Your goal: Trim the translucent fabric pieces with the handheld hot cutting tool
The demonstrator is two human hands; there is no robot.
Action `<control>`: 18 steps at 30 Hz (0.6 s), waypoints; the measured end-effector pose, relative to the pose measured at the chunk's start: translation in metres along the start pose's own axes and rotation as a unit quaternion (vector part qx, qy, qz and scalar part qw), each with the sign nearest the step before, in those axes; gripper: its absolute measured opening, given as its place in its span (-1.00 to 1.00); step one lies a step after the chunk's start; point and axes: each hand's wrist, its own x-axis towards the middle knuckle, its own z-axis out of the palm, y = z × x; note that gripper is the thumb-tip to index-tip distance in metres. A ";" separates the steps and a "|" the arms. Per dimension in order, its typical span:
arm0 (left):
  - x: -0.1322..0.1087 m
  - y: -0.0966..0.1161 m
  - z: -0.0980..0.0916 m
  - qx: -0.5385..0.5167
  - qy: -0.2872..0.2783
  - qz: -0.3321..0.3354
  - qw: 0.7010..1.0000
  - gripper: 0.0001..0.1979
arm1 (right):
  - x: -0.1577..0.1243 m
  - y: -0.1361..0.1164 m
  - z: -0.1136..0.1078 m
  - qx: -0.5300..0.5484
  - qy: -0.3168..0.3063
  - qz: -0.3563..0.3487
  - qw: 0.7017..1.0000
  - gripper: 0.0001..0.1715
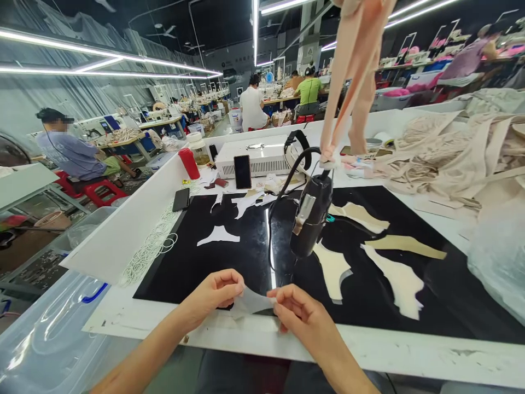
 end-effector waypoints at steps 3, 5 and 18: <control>0.001 0.002 -0.002 0.007 -0.002 -0.002 1.000 -0.70 | 0.003 -0.002 0.004 0.054 0.002 -0.026 0.998 -0.60; 0.001 0.005 -0.002 0.013 -0.006 -0.006 1.000 -0.68 | 0.007 -0.002 0.005 0.052 -0.005 -0.044 0.998 -0.54; -0.003 0.015 -0.006 0.043 0.006 -0.038 0.998 -0.75 | 0.020 0.009 -0.001 -0.058 -0.113 -0.042 0.991 -0.65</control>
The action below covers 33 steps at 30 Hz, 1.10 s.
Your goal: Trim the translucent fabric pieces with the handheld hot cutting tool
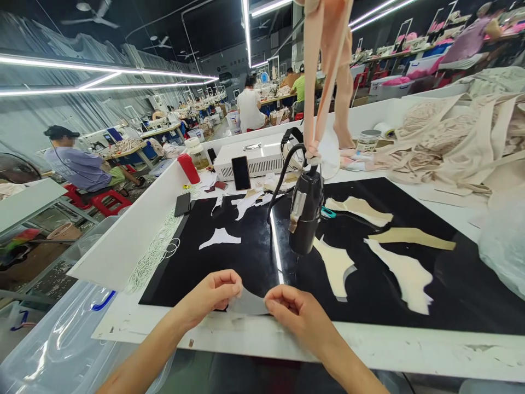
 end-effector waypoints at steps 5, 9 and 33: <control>0.002 -0.001 -0.001 -0.033 0.001 -0.025 0.999 -0.81 | -0.003 -0.001 0.004 -0.005 0.020 -0.002 1.000 -0.66; 0.003 -0.004 -0.003 -0.044 0.001 -0.022 0.999 -0.80 | -0.006 -0.003 0.008 -0.024 0.041 -0.003 0.999 -0.66; 0.027 -0.008 -0.006 0.114 -0.028 0.164 0.979 -0.66 | 0.012 0.002 0.007 -0.214 0.076 -0.112 0.968 -0.83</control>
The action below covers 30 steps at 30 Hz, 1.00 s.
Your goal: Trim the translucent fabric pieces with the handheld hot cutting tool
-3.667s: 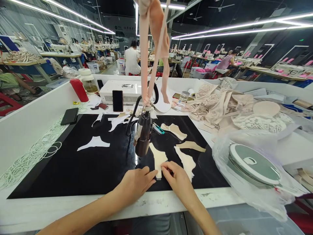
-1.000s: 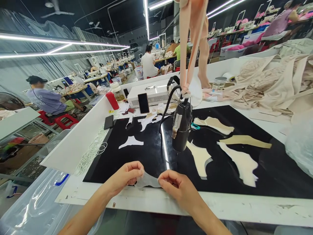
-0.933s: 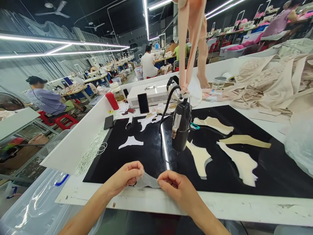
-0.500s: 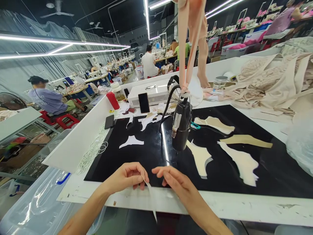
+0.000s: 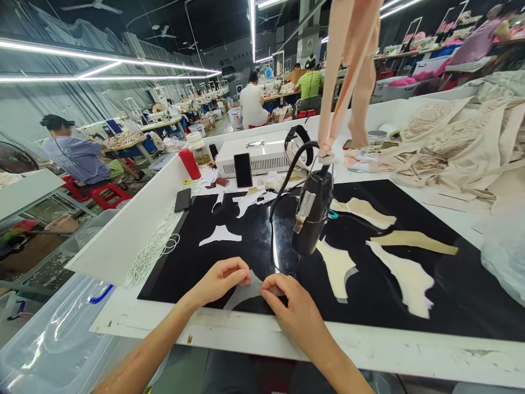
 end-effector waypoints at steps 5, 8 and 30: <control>0.001 -0.012 0.002 0.286 0.013 0.135 0.949 -0.82 | 0.000 0.015 0.005 -0.134 0.041 -0.081 0.987 -0.82; -0.001 -0.018 0.002 0.369 0.012 0.176 0.913 -0.75 | -0.001 0.020 0.005 -0.158 0.041 -0.085 0.983 -0.79; 0.003 -0.060 -0.021 0.554 0.095 0.313 0.766 -0.64 | -0.051 0.035 -0.099 -0.239 0.219 -0.005 0.946 -0.76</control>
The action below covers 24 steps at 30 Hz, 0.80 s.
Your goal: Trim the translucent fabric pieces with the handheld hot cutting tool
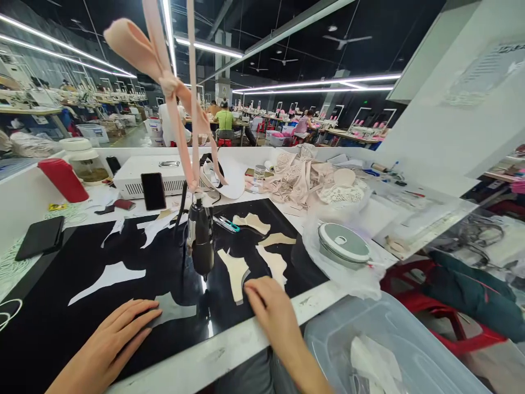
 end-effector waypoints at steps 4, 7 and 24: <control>-0.001 0.000 -0.004 0.003 0.015 -0.001 1.000 -0.65 | 0.006 0.056 -0.036 -0.003 0.039 0.070 0.997 -0.71; -0.002 -0.001 -0.007 0.004 0.026 -0.008 1.000 -0.67 | 0.007 0.080 -0.045 0.010 0.024 0.092 0.995 -0.69; 0.002 0.014 -0.008 0.046 0.053 0.081 0.994 -0.68 | 0.004 0.089 -0.035 0.074 -0.004 0.142 0.987 -0.61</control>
